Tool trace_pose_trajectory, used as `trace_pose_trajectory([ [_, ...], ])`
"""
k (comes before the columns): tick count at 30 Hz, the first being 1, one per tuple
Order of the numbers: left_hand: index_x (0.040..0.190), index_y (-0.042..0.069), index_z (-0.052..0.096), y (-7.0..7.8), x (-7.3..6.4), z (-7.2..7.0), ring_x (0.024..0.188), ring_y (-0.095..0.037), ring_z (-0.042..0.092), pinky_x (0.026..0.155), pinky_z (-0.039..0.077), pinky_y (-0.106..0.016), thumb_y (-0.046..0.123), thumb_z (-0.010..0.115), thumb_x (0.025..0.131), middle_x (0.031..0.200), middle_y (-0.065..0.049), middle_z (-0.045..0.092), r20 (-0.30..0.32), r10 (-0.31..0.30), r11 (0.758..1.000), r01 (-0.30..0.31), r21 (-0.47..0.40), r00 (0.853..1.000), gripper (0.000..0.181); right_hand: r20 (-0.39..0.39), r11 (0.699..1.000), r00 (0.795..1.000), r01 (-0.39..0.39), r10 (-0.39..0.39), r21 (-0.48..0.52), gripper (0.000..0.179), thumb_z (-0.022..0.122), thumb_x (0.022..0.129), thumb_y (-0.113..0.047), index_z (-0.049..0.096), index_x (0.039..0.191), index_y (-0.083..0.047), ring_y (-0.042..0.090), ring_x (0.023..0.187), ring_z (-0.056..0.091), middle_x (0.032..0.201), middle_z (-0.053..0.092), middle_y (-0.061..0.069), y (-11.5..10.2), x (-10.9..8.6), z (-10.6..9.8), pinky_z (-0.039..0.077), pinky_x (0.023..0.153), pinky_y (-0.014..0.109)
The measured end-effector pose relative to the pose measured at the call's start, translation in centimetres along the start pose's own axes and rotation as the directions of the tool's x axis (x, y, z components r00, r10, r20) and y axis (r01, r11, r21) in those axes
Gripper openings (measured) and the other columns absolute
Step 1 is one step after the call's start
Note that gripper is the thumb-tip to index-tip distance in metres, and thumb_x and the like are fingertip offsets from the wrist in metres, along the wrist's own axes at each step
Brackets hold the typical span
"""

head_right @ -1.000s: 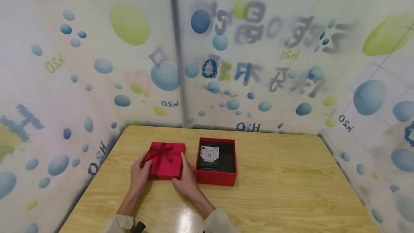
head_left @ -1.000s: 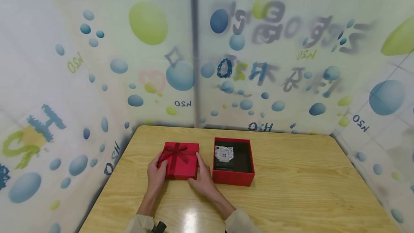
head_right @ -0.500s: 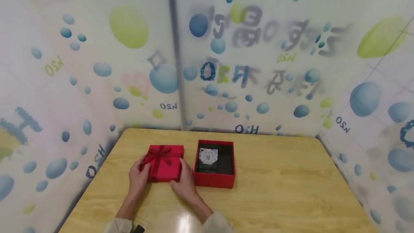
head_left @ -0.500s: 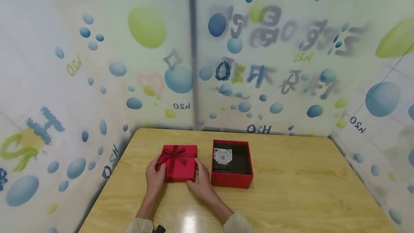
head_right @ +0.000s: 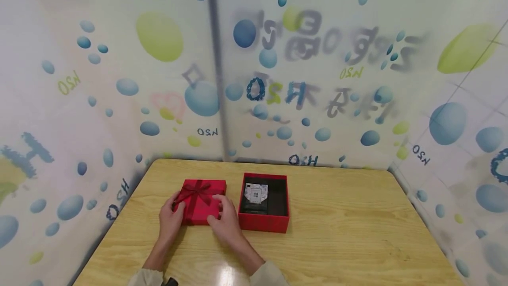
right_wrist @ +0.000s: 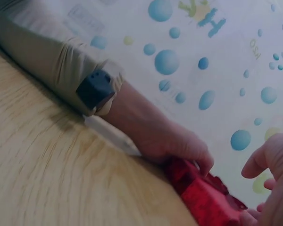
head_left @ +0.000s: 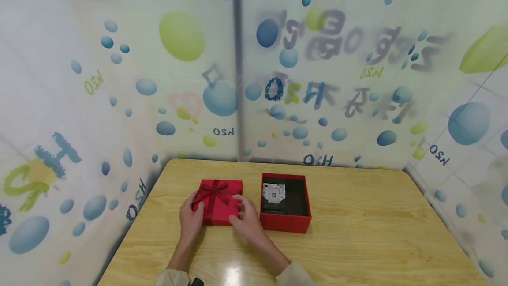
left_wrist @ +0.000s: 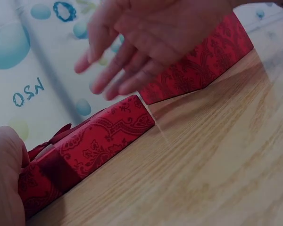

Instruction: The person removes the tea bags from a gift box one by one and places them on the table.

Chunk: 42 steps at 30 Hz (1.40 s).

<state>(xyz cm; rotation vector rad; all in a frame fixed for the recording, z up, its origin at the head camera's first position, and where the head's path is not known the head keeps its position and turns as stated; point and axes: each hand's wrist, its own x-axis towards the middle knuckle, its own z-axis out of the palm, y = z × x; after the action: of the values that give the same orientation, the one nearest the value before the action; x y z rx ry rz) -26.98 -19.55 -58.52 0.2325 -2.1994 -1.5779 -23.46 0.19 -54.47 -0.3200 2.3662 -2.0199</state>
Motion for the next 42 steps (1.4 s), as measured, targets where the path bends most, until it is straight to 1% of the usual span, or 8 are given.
trace_pose_trajectory([
  [9,0.143,-0.008,0.057,-0.3,-0.1,0.1,0.132,-0.042,0.053,0.111,0.039,-0.052,0.001,0.058,0.094,0.139,-0.030,0.060,-0.004,-0.019,0.999,0.020,0.026,1.000,0.050,0.095,0.993,0.992,0.075,-0.083,0.086,0.018,0.064,0.101,-0.010,0.069,0.117,-0.002,0.033,0.114,0.063,0.130,0.066,0.017,-3.1,-0.9,-0.8,0.052,0.090,0.028],
  [19,0.143,-0.009,0.054,-0.1,0.6,0.5,0.126,-0.046,0.052,0.108,0.037,-0.054,0.000,0.061,0.091,0.134,-0.032,0.059,-0.051,0.074,0.996,-0.071,0.052,0.996,0.053,0.073,0.983,0.987,0.134,-0.144,0.121,0.023,0.054,0.110,-0.019,0.070,0.115,-0.003,0.032,0.103,0.068,0.115,0.070,0.020,-5.5,-1.0,-4.9,0.055,0.091,0.029],
  [24,0.142,-0.006,0.053,0.8,0.1,0.9,0.133,-0.051,0.039,0.103,0.029,-0.066,0.002,0.068,0.086,0.148,-0.031,0.047,-0.200,0.333,0.934,-0.293,0.205,0.922,0.059,-0.029,0.987,0.988,0.150,-0.149,0.061,0.023,0.055,0.109,-0.018,0.069,0.116,-0.001,0.031,0.103,0.068,0.115,0.071,0.016,-5.4,-0.9,-8.0,0.056,0.094,0.034],
  [28,0.147,-0.004,0.052,3.2,-0.5,2.0,0.142,-0.048,0.036,0.110,0.025,-0.068,0.004,0.062,0.096,0.159,-0.025,0.042,-0.187,0.464,0.883,-0.437,0.169,0.866,0.053,-0.103,0.987,0.983,0.158,-0.153,0.034,0.020,0.057,0.108,-0.014,0.070,0.114,-0.001,0.039,0.105,0.066,0.115,0.071,0.020,-5.2,-0.8,-10.3,0.057,0.093,0.033],
  [32,0.158,0.000,0.041,6.0,-1.5,4.0,0.149,-0.041,0.032,0.123,0.021,-0.056,0.005,0.045,0.107,0.164,-0.020,0.038,-0.057,0.490,0.872,-0.489,0.032,0.870,0.052,-0.173,0.989,0.975,0.145,-0.139,0.019,0.018,0.057,0.108,-0.013,0.071,0.113,-0.002,0.038,0.106,0.065,0.115,0.071,0.020,-5.0,-0.7,-12.0,0.053,0.088,0.025],
  [36,0.169,0.013,0.014,8.3,-2.5,6.9,0.155,-0.028,0.025,0.120,0.028,-0.039,0.003,0.037,0.108,0.169,-0.005,0.033,0.118,0.419,0.904,-0.403,-0.140,0.900,0.067,-0.279,0.991,0.951,0.129,-0.130,-0.023,0.016,0.059,0.106,-0.010,0.072,0.112,-0.002,0.029,0.102,0.065,0.113,0.071,0.017,-4.5,-0.5,-13.7,0.051,0.085,0.022],
  [39,0.169,0.025,-0.004,9.3,-3.2,9.0,0.144,-0.023,0.039,0.090,0.045,-0.040,0.003,0.038,0.105,0.170,0.006,0.031,0.236,0.298,0.942,-0.244,-0.231,0.925,0.079,-0.379,0.993,0.918,0.095,-0.117,-0.077,0.015,0.059,0.105,-0.007,0.072,0.111,-0.002,0.023,0.098,0.062,0.113,0.070,0.017,-3.9,-0.2,-14.8,0.049,0.084,0.022],
  [42,0.169,0.025,-0.004,10.0,-3.4,11.1,0.148,-0.024,0.035,0.096,0.044,-0.046,0.006,0.042,0.106,0.172,0.005,0.024,0.341,0.181,0.955,-0.083,-0.283,0.922,0.081,-0.458,0.992,0.884,0.049,-0.097,-0.115,0.016,0.058,0.103,-0.004,0.072,0.111,-0.001,0.023,0.100,0.062,0.115,0.070,0.017,-3.2,0.1,-15.7,0.049,0.086,0.027],
])
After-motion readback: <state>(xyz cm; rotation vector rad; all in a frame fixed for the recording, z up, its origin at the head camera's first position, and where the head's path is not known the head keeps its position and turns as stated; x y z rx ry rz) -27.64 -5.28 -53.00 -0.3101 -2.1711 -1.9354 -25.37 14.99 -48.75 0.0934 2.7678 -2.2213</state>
